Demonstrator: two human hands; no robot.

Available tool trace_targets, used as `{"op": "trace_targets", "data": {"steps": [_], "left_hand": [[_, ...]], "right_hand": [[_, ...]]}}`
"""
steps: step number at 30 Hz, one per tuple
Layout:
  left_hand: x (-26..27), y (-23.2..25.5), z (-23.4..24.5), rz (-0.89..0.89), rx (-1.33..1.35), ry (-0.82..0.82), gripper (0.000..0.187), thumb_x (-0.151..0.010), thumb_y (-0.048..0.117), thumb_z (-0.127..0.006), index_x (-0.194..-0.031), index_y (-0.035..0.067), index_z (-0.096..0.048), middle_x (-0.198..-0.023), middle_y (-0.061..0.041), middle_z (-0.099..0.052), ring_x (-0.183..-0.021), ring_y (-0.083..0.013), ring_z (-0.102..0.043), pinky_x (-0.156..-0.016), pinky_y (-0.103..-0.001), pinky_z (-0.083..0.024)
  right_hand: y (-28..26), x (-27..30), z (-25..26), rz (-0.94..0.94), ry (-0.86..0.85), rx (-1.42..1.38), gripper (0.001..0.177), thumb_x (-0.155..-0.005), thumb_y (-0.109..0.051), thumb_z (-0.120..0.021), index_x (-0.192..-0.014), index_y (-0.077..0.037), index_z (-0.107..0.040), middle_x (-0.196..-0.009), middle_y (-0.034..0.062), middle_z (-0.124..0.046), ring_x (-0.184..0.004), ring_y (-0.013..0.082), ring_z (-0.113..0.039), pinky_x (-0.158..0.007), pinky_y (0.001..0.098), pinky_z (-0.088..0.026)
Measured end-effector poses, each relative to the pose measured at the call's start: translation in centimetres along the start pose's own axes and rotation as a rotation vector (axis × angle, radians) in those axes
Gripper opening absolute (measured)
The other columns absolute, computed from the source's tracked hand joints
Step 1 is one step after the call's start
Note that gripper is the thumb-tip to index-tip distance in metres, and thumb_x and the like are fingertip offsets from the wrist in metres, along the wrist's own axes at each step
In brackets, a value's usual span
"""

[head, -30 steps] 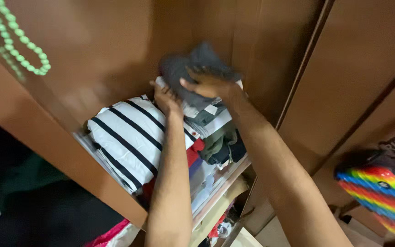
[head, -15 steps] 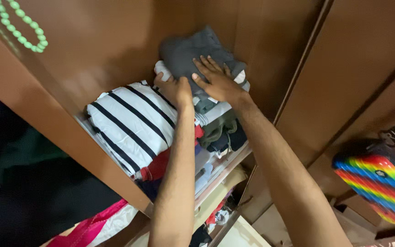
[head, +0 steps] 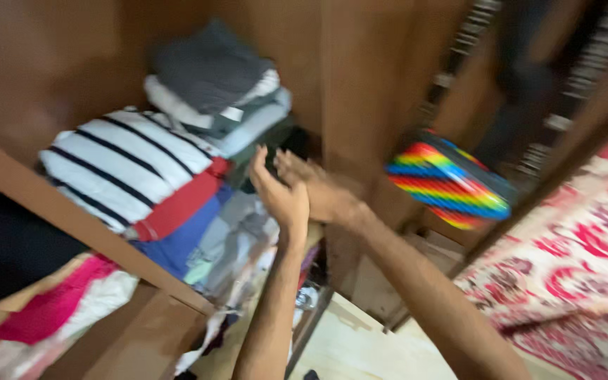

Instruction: The person organizes folded clothes by transferring them from a bed into a closet shelf, stacking different items together.

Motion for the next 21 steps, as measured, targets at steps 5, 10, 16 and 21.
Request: {"op": "trace_targets", "data": {"steps": [5,10,16,21], "left_hand": [[18.4,4.2,-0.3,0.144,0.041,-0.276,0.036,-0.092,-0.002,-0.057,-0.128,-0.003,-0.058,-0.12,-0.024,-0.068,-0.112,-0.0391,-0.067,-0.098,-0.046,-0.053],[40.6,10.4,-3.0,0.175,0.096,-0.797,0.037,-0.084,-0.004,-0.059,-0.121,0.001,-0.062,-0.105,-0.022,-0.07,-0.099,-0.041,-0.068,-0.085,-0.05,-0.054],[66.2,20.6,-4.6,-0.094,0.207,-1.509,0.031,-0.08,-0.004,-0.058,-0.109,0.005,-0.065,-0.108,-0.017,-0.073,-0.102,-0.0386,-0.068,-0.085,-0.052,-0.052],[82.7,29.8,-3.2,-0.312,0.387,-1.984,0.024,-0.083,-0.003,-0.055,-0.1,0.006,-0.07,-0.103,-0.016,-0.075,-0.1,-0.0358,-0.071,-0.088,-0.048,-0.056]], "right_hand": [[0.3,20.4,-3.7,-0.256,-0.134,-0.162,0.08,-0.089,-0.033,-0.066,-0.158,-0.006,-0.035,-0.167,0.0205,-0.027,-0.156,0.0364,-0.023,-0.122,0.0501,-0.025],[0.6,47.3,-7.1,-0.699,-0.281,-0.177,0.077,-0.094,-0.03,-0.066,-0.158,-0.009,-0.03,-0.167,0.0161,-0.024,-0.155,0.0332,-0.021,-0.122,0.0506,-0.025],[-5.3,82.4,-7.3,-1.345,-0.169,-0.188,0.07,-0.097,-0.027,-0.065,-0.156,-0.009,-0.033,-0.167,0.0171,-0.022,-0.153,0.0328,-0.027,-0.121,0.0471,-0.032],[-16.8,105.2,-4.8,-1.945,0.01,-0.214,0.062,-0.098,-0.029,-0.063,-0.152,-0.009,-0.041,-0.166,0.02,-0.025,-0.149,0.0346,-0.034,-0.121,0.0455,-0.034]]}}
Point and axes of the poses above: each hand's wrist, its own x-axis away from the middle knuckle, its own z-axis out of the back of the hand, y = z × x, the point moved 8 cm from there along -x, towards the middle knuckle
